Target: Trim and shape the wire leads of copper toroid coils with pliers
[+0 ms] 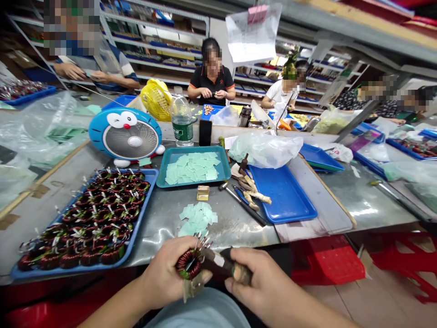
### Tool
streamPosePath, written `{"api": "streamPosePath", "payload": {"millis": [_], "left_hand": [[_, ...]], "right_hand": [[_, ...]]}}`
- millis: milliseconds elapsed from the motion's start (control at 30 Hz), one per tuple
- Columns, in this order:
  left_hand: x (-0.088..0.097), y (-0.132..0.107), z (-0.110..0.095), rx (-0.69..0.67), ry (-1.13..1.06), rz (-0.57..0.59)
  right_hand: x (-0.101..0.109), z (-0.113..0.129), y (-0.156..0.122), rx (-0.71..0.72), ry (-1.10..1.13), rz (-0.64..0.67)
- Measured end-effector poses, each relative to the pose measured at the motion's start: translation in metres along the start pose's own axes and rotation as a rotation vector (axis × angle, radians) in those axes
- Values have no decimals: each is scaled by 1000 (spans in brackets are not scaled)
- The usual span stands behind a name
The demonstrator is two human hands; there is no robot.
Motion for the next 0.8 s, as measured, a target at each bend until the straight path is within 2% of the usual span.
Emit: {"api": "streamPosePath", "payload": {"millis": [67, 100, 200, 300, 533, 667, 800], "left_hand": [[0, 0, 3, 100, -52, 65], [0, -1, 5, 163, -89, 79], [-1, -2, 6, 305, -201, 82], [-4, 0, 2, 340, -276, 90], [-8, 3, 1, 385, -353, 152], [-7, 6, 1, 394, -350, 169], [-7, 6, 0, 425, -327, 178]], "right_hand": [[5, 1, 2, -58, 80, 106], [7, 1, 3, -41, 48, 118], [7, -2, 5, 84, -198, 32], [2, -9, 6, 167, -316, -23], [1, -14, 7, 240, -380, 20], [-2, -21, 8, 286, -449, -63], [-8, -29, 10, 337, -473, -215]]}}
Point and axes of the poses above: each hand's wrist, its own y-axis towards the middle knuckle, its own x-axis out of the back of the hand, z = x × y, the point moved 3 cm from there along y, towards the middle knuckle, and after that the axes turned 3 degrees about z, right-handed, at the moved point
